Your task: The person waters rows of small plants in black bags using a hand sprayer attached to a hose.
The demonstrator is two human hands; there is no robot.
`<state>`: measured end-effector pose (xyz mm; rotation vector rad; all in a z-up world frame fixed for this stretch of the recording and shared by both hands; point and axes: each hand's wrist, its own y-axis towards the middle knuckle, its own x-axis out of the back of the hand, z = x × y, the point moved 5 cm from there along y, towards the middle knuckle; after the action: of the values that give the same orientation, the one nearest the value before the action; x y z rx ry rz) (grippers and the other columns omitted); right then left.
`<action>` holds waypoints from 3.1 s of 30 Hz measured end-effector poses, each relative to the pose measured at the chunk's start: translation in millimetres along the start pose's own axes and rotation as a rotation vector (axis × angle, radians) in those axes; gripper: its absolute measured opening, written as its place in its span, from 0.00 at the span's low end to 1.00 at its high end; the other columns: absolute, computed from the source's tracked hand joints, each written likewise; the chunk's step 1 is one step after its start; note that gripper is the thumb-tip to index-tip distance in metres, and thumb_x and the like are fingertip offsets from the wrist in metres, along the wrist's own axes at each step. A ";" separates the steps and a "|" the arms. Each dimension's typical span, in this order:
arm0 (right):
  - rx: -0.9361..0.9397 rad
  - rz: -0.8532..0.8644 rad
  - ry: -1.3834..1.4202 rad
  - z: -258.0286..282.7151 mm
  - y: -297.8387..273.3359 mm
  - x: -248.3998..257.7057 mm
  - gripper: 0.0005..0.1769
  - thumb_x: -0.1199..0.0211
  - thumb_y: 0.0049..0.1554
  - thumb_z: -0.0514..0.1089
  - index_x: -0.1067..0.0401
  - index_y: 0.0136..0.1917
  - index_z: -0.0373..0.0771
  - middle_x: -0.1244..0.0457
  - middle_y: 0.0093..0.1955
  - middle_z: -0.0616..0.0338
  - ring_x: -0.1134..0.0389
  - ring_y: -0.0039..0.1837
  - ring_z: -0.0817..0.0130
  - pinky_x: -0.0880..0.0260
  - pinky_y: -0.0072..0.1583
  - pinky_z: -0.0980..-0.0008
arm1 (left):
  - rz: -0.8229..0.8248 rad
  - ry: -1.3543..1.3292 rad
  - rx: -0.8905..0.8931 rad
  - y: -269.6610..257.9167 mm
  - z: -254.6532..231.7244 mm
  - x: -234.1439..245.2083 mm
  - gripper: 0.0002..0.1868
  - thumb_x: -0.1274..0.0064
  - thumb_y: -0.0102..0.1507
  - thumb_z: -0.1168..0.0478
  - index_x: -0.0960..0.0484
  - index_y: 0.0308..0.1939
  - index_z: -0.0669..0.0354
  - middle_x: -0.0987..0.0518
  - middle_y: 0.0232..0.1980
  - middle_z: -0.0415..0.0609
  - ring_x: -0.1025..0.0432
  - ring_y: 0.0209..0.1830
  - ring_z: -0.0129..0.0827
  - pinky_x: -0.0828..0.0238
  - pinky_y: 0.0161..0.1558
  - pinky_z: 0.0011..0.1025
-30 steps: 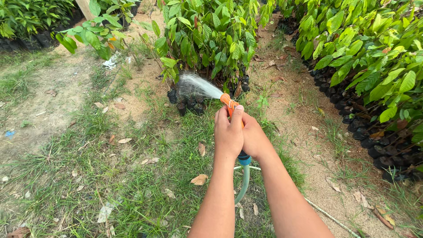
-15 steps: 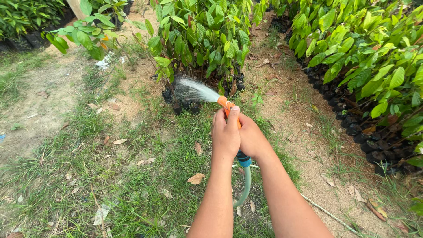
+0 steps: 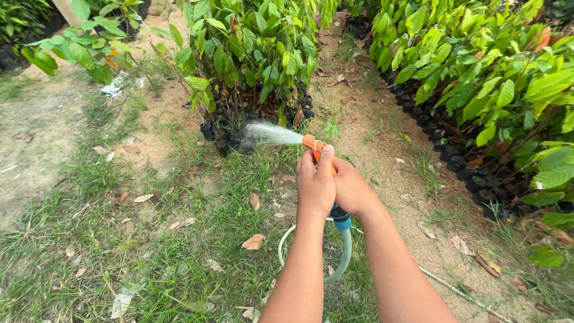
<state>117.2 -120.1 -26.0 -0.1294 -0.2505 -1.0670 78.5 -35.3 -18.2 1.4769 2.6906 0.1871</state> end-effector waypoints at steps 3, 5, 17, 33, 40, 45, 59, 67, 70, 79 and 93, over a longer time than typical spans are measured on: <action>-0.040 0.026 0.057 -3.5 -0.9 1.3 0.17 0.44 0.56 0.47 0.28 0.53 0.35 0.34 0.44 0.63 0.38 0.45 0.76 0.34 0.47 0.71 | -0.009 0.030 0.007 -0.8 2.5 -3.1 0.28 0.58 0.63 0.41 0.25 0.49 0.63 0.25 0.50 0.59 0.28 0.52 0.48 0.35 0.54 0.39; -0.050 0.022 0.057 -3.5 -3.0 1.5 0.17 0.44 0.57 0.47 0.28 0.53 0.35 0.34 0.43 0.62 0.38 0.44 0.76 0.34 0.47 0.71 | -0.024 0.034 -0.023 -2.0 2.1 -3.4 0.28 0.58 0.64 0.41 0.25 0.49 0.64 0.25 0.49 0.59 0.29 0.52 0.48 0.35 0.55 0.40; 0.092 -0.037 0.058 1.8 0.1 -3.6 0.14 0.45 0.57 0.47 0.30 0.50 0.35 0.34 0.43 0.63 0.37 0.44 0.76 0.33 0.48 0.70 | -0.030 0.049 -0.046 -6.1 -18.2 5.4 0.28 0.55 0.62 0.43 0.25 0.53 0.63 0.27 0.53 0.56 0.29 0.55 0.45 0.36 0.56 0.39; 0.156 -0.008 0.120 6.7 6.5 -13.5 0.15 0.45 0.57 0.45 0.32 0.54 0.36 0.35 0.45 0.62 0.37 0.46 0.75 0.32 0.48 0.70 | -0.061 0.048 -0.140 -5.0 -29.0 14.7 0.26 0.53 0.62 0.46 0.26 0.54 0.64 0.26 0.53 0.55 0.29 0.54 0.44 0.35 0.57 0.37; 0.097 -0.002 0.179 14.7 -0.4 -15.9 0.18 0.42 0.55 0.45 0.34 0.58 0.39 0.35 0.47 0.63 0.37 0.47 0.75 0.33 0.51 0.71 | -0.005 -0.121 -0.109 -2.0 -16.3 10.9 0.28 0.65 0.66 0.44 0.25 0.53 0.65 0.25 0.54 0.53 0.28 0.53 0.39 0.36 0.56 0.33; 0.143 -0.016 0.072 28.9 -5.8 -16.4 0.21 0.40 0.55 0.46 0.33 0.61 0.40 0.34 0.50 0.62 0.36 0.51 0.74 0.34 0.56 0.69 | 0.006 -0.275 0.058 10.3 0.6 10.5 0.31 0.71 0.68 0.42 0.23 0.50 0.64 0.21 0.47 0.48 0.27 0.48 0.32 0.33 0.52 0.30; 0.211 -0.266 -0.124 40.4 -20.1 -17.9 0.31 0.43 0.54 0.44 0.41 0.70 0.44 0.32 0.57 0.52 0.30 0.59 0.60 0.33 0.59 0.64 | 0.037 -0.533 0.250 24.3 -10.0 5.6 0.19 0.60 0.66 0.48 0.22 0.48 0.58 0.25 0.40 0.45 0.30 0.35 0.26 0.33 0.41 0.27; 0.165 -0.209 -0.098 30.5 -13.1 -18.5 0.21 0.43 0.58 0.48 0.34 0.62 0.40 0.31 0.48 0.58 0.30 0.49 0.70 0.29 0.51 0.67 | -0.091 -0.054 -0.426 -11.5 -50.1 19.2 0.15 0.49 0.61 0.63 0.23 0.53 0.55 0.35 0.69 0.50 0.32 0.60 0.32 0.31 0.48 0.27; 0.191 -0.212 -0.184 39.2 -15.0 -14.6 0.27 0.40 0.52 0.46 0.37 0.64 0.42 0.32 0.48 0.60 0.29 0.49 0.70 0.29 0.49 0.68 | -0.004 -0.129 -0.412 -13.6 -58.8 19.1 0.17 0.47 0.57 0.66 0.24 0.50 0.54 0.37 0.69 0.49 0.31 0.58 0.30 0.28 0.43 0.24; 0.258 -0.250 -0.105 35.0 -4.2 -10.4 0.26 0.40 0.53 0.46 0.37 0.63 0.40 0.34 0.52 0.59 0.31 0.52 0.70 0.29 0.50 0.68 | 0.064 -0.197 -0.461 -8.7 -69.1 18.7 0.18 0.45 0.56 0.68 0.29 0.49 0.55 0.34 0.66 0.48 0.34 0.63 0.34 0.29 0.51 0.28; 0.279 -0.249 -0.072 59.5 17.1 3.0 0.18 0.42 0.55 0.43 0.34 0.57 0.36 0.33 0.43 0.57 0.32 0.46 0.69 0.31 0.48 0.67 | -0.007 -0.157 -0.540 25.9 -83.5 17.9 0.16 0.37 0.52 0.67 0.27 0.41 0.58 0.37 0.67 0.54 0.35 0.63 0.37 0.28 0.55 0.34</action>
<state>125.2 -101.0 32.5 0.1173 -0.4866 -1.2635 80.8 -12.6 68.0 1.2500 2.2675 0.7004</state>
